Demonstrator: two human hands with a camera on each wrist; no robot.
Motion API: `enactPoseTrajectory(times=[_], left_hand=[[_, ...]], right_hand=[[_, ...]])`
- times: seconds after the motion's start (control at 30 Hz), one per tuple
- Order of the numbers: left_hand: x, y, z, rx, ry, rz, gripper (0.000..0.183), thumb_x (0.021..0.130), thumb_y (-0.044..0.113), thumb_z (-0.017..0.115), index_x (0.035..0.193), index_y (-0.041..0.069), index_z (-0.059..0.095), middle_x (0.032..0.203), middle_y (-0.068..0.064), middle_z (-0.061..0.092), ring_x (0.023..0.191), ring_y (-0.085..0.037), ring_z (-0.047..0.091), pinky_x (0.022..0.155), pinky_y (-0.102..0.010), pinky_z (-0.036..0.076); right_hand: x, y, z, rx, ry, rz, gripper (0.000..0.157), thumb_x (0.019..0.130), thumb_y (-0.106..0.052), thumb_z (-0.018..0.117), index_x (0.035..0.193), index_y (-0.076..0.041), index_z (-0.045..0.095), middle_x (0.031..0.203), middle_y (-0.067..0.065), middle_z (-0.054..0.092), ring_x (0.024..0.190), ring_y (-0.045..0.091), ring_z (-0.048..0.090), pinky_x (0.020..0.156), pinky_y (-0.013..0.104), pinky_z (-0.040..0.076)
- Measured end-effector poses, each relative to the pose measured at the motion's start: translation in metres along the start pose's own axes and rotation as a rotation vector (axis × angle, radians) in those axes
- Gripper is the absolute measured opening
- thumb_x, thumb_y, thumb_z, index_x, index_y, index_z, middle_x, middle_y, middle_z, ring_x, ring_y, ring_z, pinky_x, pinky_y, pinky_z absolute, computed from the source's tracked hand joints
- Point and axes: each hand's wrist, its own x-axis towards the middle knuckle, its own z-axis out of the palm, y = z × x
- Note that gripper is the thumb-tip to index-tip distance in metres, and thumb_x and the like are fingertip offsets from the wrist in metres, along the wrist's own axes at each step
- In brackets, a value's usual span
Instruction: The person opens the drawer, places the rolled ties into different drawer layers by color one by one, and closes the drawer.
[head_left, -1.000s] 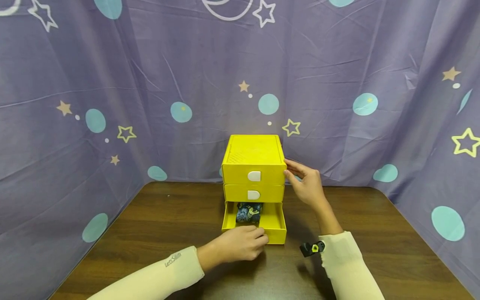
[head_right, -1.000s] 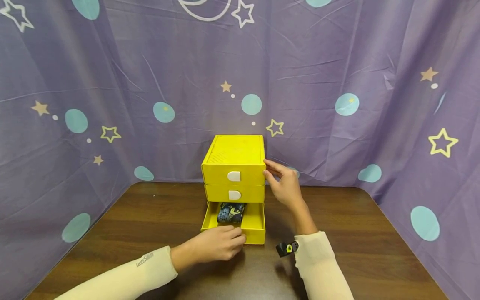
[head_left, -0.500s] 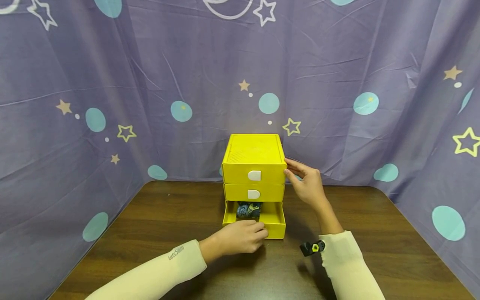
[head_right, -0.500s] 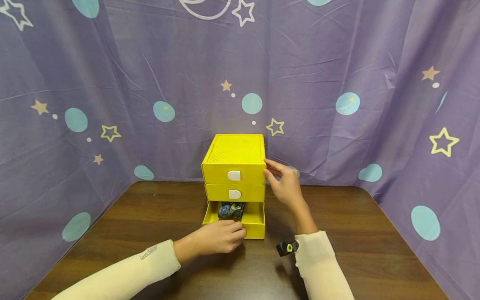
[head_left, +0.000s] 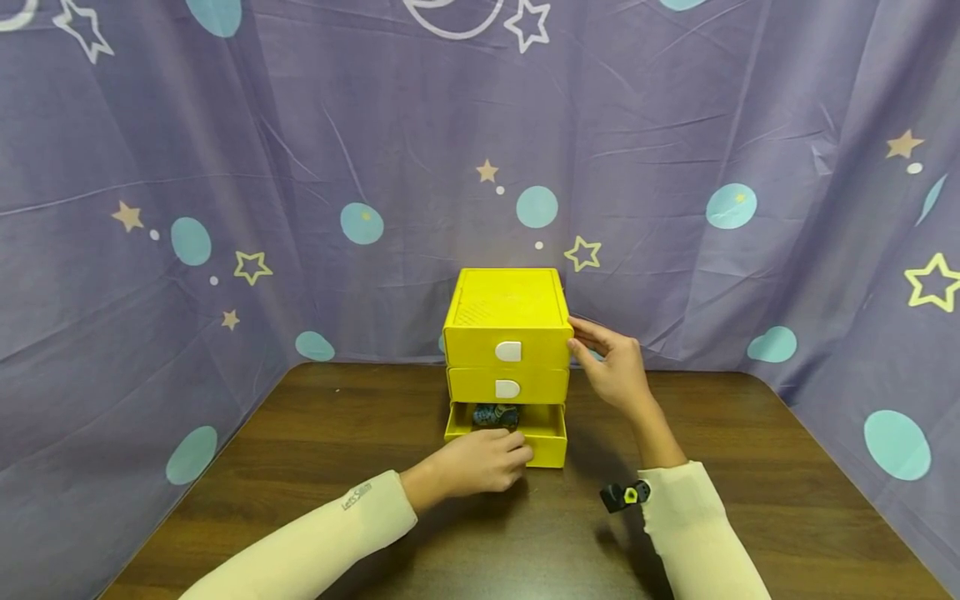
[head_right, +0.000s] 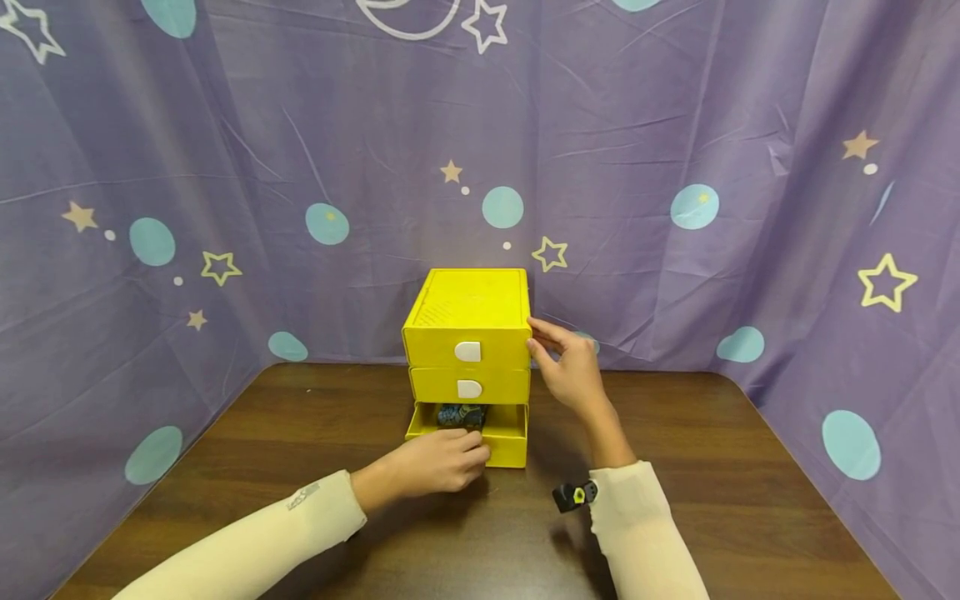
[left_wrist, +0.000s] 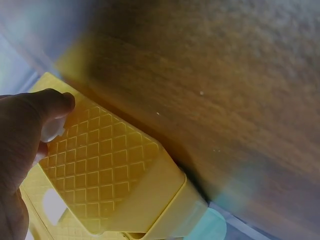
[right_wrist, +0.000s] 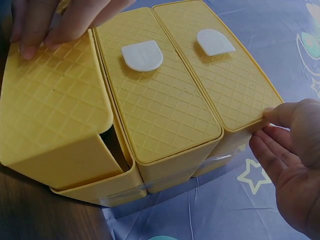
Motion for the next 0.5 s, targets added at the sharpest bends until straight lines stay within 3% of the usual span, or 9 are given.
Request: enactPoseTrajectory(times=[0.23, 0.5], left_hand=[[0.0014, -0.0029, 0.0037, -0.001, -0.021, -0.005, 0.015, 0.102, 0.02, 0.062, 0.092, 0.026, 0.072, 0.102, 0.004, 0.054, 0.093, -0.016, 0.051, 0.076, -0.024, 0.045], [0.0026, -0.006, 0.0088, -0.004, -0.048, -0.008, 0.014, 0.103, 0.019, 0.062, 0.099, 0.025, 0.074, 0.104, 0.003, 0.055, 0.095, -0.016, 0.052, 0.077, -0.023, 0.046]], right_hand=[[0.0002, 0.0003, -0.0003, -0.002, 0.007, -0.002, 0.033, 0.091, 0.013, 0.069, 0.123, 0.016, 0.066, 0.116, 0.03, 0.069, 0.102, 0.043, 0.071, 0.086, 0.047, 0.056], [-0.0003, -0.0002, -0.0002, 0.001, 0.005, 0.007, 0.033, 0.091, 0.013, 0.069, 0.124, 0.015, 0.066, 0.117, 0.03, 0.069, 0.102, 0.042, 0.071, 0.087, 0.034, 0.058]])
